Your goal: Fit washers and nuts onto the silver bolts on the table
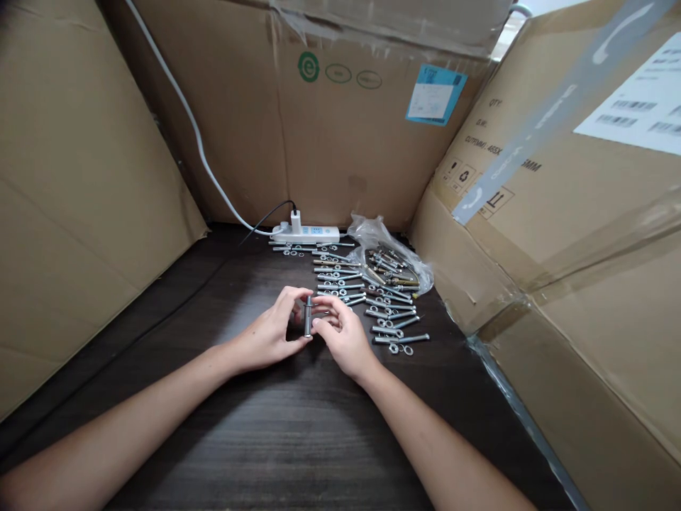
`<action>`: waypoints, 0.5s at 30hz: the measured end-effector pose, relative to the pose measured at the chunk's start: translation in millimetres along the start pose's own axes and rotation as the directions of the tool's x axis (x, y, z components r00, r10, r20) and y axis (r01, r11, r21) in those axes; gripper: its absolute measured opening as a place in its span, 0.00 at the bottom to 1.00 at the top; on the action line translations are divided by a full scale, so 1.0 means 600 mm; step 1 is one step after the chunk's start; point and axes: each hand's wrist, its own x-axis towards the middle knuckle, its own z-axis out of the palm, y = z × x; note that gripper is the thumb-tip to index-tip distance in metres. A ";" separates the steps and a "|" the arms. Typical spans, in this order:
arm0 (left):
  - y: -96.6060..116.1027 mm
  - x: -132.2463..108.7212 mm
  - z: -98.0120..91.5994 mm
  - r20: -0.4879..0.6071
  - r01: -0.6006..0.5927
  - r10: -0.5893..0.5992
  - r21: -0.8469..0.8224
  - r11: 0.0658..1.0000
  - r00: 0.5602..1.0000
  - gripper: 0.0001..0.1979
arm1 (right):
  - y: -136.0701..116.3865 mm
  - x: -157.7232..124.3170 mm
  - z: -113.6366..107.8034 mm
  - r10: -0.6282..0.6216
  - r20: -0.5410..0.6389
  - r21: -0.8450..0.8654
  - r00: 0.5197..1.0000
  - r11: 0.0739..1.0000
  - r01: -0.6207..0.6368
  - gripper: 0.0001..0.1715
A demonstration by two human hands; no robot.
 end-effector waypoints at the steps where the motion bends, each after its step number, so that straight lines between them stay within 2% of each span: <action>1: -0.001 0.000 0.001 -0.009 -0.001 0.001 -0.003 1.000 1.000 0.32 | 0.000 0.000 0.000 -0.004 0.007 -0.006 1.000 1.000 0.004 0.16; 4: -0.003 0.000 0.002 -0.025 -0.010 0.010 -0.004 1.000 1.000 0.32 | -0.004 0.003 -0.012 -0.036 0.003 -0.114 0.999 0.993 0.036 0.16; 6: -0.005 0.001 0.002 -0.042 -0.010 0.010 0.005 1.000 0.999 0.33 | -0.013 0.007 -0.031 -0.092 -0.014 -0.335 0.996 0.939 0.082 0.13; 8: -0.006 0.000 0.002 -0.063 -0.006 0.007 0.017 1.000 0.998 0.34 | -0.023 0.012 -0.054 -0.134 0.004 -0.625 0.991 0.773 0.108 0.09; 10: -0.007 0.000 0.001 -0.081 -0.009 0.011 0.026 1.000 0.997 0.34 | -0.032 0.016 -0.073 -0.101 0.058 -0.808 0.993 0.579 0.106 0.10; 12: -0.007 0.000 0.000 -0.091 -0.013 0.016 0.034 0.999 0.996 0.34 | -0.039 0.016 -0.082 -0.049 0.130 -0.887 0.990 0.442 0.138 0.10; 15: -0.007 -0.001 0.000 -0.087 -0.010 0.014 0.048 0.999 0.996 0.34 | -0.043 0.012 -0.079 0.013 0.223 -0.925 0.975 0.319 0.207 0.08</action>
